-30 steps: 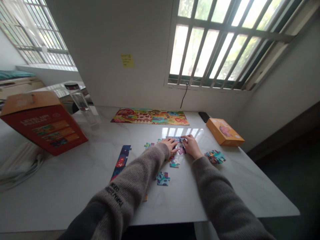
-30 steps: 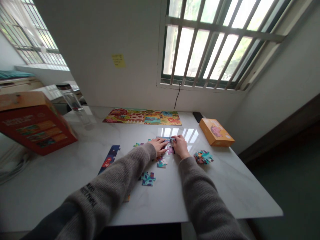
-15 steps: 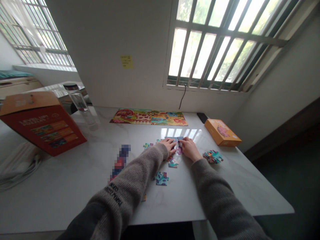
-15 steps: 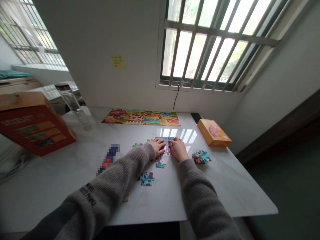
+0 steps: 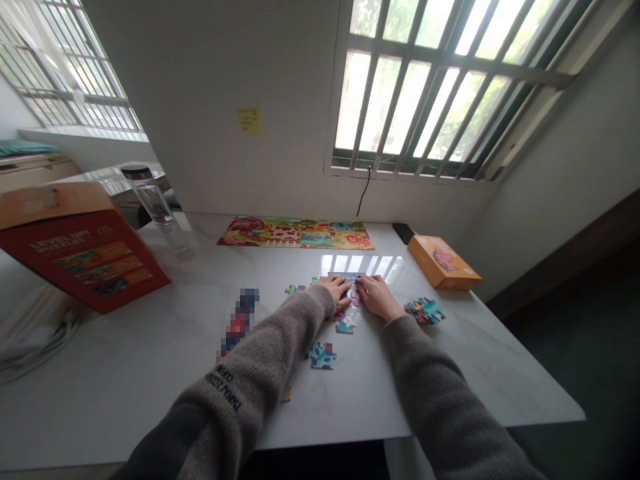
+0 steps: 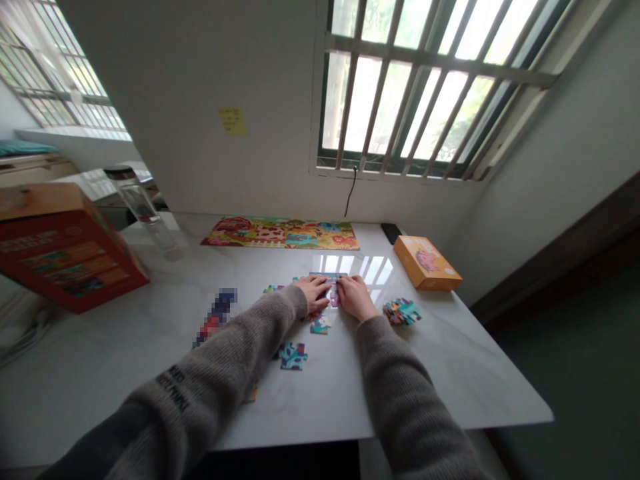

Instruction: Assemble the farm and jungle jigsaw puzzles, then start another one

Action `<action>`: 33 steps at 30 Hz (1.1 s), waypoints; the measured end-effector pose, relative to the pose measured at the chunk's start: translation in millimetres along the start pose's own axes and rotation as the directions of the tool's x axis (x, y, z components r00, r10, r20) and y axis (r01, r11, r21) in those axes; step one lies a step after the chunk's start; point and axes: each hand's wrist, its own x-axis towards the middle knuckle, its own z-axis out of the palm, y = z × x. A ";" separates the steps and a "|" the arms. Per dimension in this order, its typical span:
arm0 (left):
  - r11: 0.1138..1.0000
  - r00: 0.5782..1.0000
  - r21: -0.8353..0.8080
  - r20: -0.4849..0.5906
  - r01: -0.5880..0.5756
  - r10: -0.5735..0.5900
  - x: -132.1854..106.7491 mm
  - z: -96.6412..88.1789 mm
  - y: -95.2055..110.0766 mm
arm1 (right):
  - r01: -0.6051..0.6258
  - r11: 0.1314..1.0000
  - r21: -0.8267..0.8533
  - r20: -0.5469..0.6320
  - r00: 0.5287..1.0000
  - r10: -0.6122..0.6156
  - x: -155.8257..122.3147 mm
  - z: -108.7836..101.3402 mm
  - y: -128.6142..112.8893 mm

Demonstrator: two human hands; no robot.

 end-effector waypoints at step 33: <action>0.992 0.996 0.102 -0.058 0.071 -0.066 -0.7 -10.5 1.5 | -0.133 0.986 0.097 0.111 0.986 0.122 -37.3 -22.4 0.7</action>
